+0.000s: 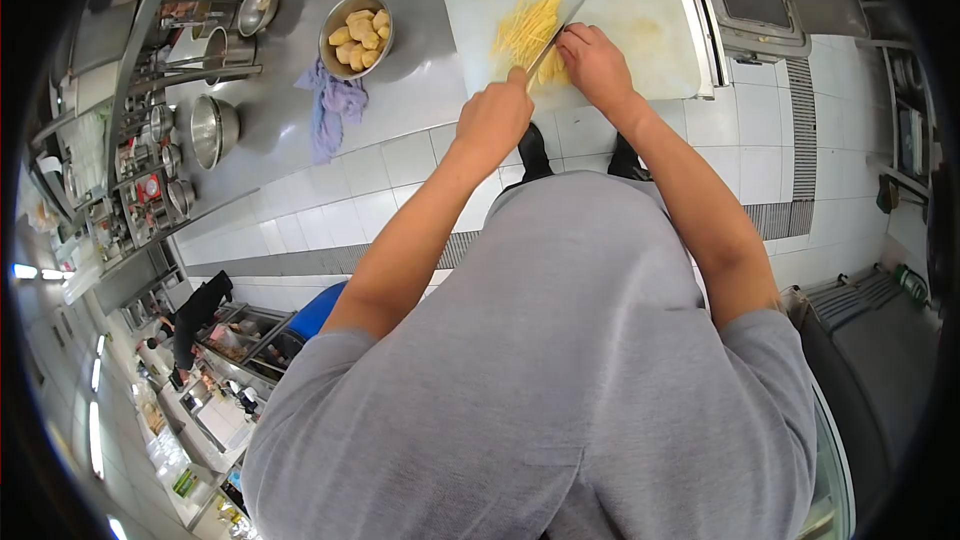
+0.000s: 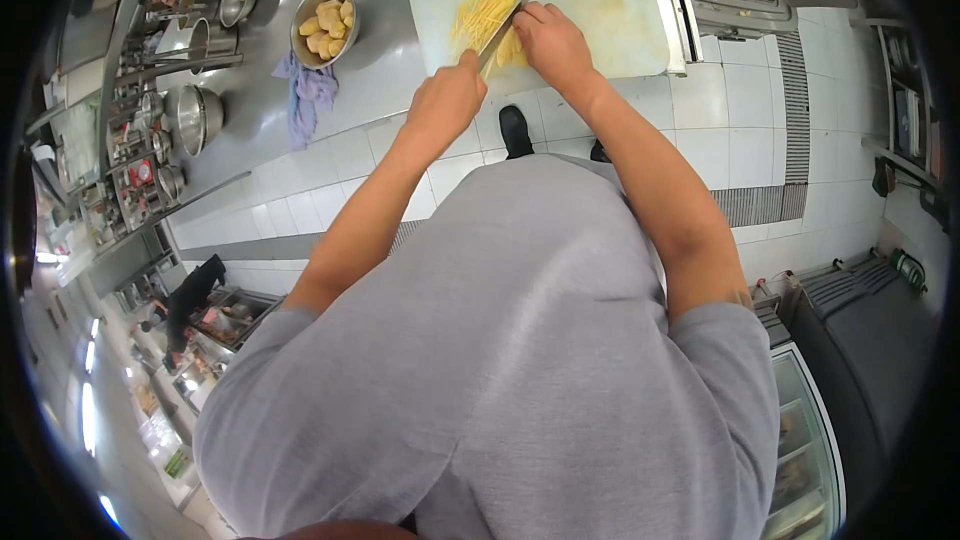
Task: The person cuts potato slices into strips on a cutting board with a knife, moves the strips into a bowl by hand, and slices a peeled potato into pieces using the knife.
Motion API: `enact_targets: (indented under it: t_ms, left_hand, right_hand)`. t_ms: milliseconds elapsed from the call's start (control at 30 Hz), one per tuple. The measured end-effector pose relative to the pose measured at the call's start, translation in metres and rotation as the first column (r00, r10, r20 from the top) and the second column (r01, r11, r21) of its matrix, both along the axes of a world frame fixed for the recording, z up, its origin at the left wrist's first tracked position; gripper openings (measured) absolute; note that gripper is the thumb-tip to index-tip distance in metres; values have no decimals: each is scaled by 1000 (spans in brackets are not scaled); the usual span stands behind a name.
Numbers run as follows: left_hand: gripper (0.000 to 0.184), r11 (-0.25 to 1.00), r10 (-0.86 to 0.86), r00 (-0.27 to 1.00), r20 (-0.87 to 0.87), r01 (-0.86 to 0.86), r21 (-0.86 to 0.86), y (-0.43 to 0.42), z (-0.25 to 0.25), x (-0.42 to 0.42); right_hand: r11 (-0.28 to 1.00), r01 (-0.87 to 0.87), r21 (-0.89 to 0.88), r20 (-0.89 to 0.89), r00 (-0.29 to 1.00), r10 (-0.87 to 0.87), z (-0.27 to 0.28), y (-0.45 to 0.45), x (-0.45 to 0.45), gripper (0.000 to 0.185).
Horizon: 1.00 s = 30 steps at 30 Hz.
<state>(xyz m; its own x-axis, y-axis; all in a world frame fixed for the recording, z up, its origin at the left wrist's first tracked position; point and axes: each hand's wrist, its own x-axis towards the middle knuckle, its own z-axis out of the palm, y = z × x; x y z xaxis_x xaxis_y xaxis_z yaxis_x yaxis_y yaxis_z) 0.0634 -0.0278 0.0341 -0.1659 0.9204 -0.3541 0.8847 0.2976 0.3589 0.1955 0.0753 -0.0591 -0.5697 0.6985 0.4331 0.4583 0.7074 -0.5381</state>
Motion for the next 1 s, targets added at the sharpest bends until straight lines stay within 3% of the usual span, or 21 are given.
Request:
enact_targets:
  t_ms: [100, 167, 267, 467, 700, 867, 1000]
  left_hand:
    - [23, 994, 64, 998, -11, -65, -86, 7, 3, 9]
    - [23, 998, 30, 999, 13, -31, 48, 25, 7, 10]
    - [23, 999, -13, 1000, 18, 12, 33, 36, 6, 3]
    - [23, 998, 30, 999, -37, -32, -62, -6, 4, 2]
    - [20, 996, 19, 998, 55, -23, 88, 36, 17, 8]
    - [21, 996, 21, 1000, -1, -21, -82, -2, 6, -1]
    - [21, 994, 54, 998, -26, -56, -98, 0, 13, 10]
  right_hand:
    - [998, 0, -67, -17, 1000, -2, -1, -1, 2, 11]
    - [999, 0, -35, -15, 1000, -1, 1, 0, 2, 10]
    - [1000, -9, -6, -8, 1000, 9, 0, -1, -1, 10]
    - [999, -7, -41, -13, 1000, 7, 3, -2, 1, 11]
    - [998, -20, -67, 34, 999, 22, 2, 1, 2, 9]
    - [998, -1, -59, -8, 1000, 1, 0, 1, 2, 8]
    - [999, -10, -32, -72, 997, 8, 0, 1, 4, 9]
